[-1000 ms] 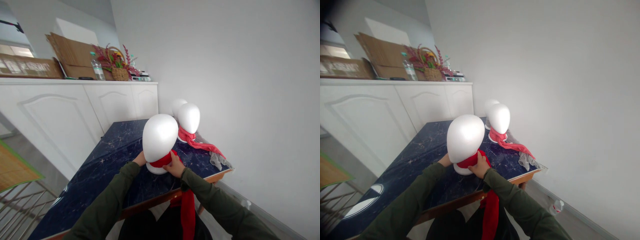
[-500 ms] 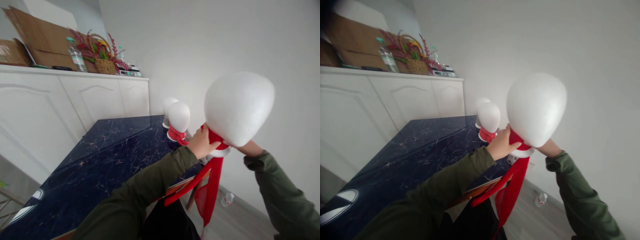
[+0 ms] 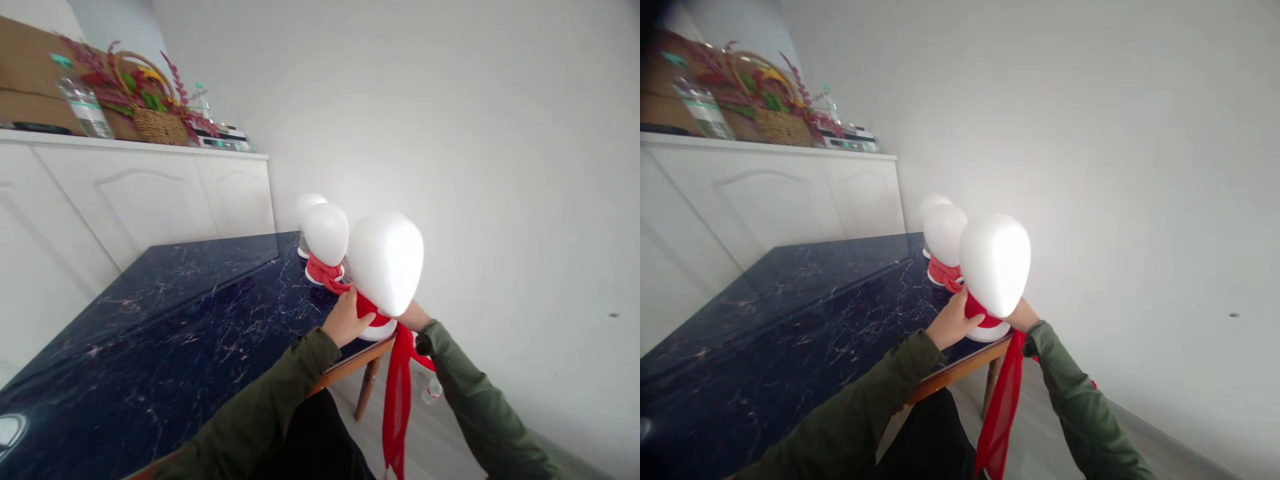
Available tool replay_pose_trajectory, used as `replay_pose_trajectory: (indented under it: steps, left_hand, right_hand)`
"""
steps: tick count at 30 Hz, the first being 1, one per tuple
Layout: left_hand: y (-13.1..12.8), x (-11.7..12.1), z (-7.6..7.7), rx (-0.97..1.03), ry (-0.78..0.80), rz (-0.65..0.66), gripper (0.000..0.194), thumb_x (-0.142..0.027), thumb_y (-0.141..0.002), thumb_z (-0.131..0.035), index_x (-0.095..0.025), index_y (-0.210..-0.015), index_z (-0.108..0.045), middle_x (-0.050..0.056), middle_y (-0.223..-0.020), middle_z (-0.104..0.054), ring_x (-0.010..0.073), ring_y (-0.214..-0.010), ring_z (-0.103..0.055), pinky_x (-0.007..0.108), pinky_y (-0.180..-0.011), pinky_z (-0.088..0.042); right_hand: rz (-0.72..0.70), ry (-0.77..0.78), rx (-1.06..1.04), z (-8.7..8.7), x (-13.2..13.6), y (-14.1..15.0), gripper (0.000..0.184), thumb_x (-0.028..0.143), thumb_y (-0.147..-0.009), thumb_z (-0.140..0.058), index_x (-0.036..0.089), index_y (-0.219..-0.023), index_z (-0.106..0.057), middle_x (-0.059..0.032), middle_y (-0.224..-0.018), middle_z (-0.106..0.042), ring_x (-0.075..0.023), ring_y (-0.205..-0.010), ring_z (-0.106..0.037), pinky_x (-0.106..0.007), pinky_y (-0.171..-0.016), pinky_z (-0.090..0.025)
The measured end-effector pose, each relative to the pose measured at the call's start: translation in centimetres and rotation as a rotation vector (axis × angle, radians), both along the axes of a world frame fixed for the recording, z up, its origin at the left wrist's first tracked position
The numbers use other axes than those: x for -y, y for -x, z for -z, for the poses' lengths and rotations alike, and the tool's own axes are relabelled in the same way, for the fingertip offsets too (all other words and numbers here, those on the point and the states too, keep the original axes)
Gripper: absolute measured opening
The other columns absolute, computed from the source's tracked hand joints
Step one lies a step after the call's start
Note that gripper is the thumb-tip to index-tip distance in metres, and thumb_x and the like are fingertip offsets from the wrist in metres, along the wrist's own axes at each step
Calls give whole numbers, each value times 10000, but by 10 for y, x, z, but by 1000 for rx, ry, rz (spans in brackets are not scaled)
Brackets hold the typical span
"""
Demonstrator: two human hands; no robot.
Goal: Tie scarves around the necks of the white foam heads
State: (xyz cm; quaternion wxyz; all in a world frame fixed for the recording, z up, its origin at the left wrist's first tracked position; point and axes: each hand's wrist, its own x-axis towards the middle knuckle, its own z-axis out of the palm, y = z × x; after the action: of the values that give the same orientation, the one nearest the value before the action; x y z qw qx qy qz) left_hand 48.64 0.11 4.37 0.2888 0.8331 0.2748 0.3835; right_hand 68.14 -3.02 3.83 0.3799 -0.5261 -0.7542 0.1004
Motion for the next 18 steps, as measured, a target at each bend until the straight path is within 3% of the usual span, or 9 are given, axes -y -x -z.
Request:
replay_pose_trajectory:
  steps: [3, 7, 13, 18]
  left_hand:
    - [25, -7, 30, -51, 22, -90, 702, -277, -688, -596, -160, -1299, -270, 133, -1109, -533, 270, -1038, -498, 398, -892, -392]
    - [32, -9, 47, -89, 38, -130, 731, -261, -670, -601, -132, -1306, -263, 151, -1153, -501, 279, -1087, -460, 413, -931, -358]
    - [23, -10, 60, -49, 27, -199, 761, -248, -642, -622, -128, -1302, -264, 154, -1232, -439, 279, -1162, -405, 425, -975, -320]
    - [31, -7, 52, -23, -43, -253, 653, -297, -655, -631, -123, -1225, -365, 143, -1192, -477, 266, -1145, -425, 414, -968, -330]
  right_hand:
    - [-10, 36, -9, 33, -20, 23, 642, 395, -666, -641, 176, -1242, -458, -107, -1294, -455, -303, -1208, -389, -456, -1039, -277]
    - [33, 90, 8, 53, -28, 24, 679, 397, -627, -668, 145, -1224, -469, -137, -1237, -504, -299, -1169, -433, -444, -1021, -295]
    - [-31, 106, 15, 62, -21, 13, 808, 418, -581, -704, 132, -1270, -395, -157, -1286, -442, -296, -1183, -412, -451, -991, -315]
    - [-44, 96, 15, 53, -15, 26, 758, 405, -609, -690, 152, -1263, -402, -142, -1279, -453, -285, -1168, -431, -431, -977, -339]
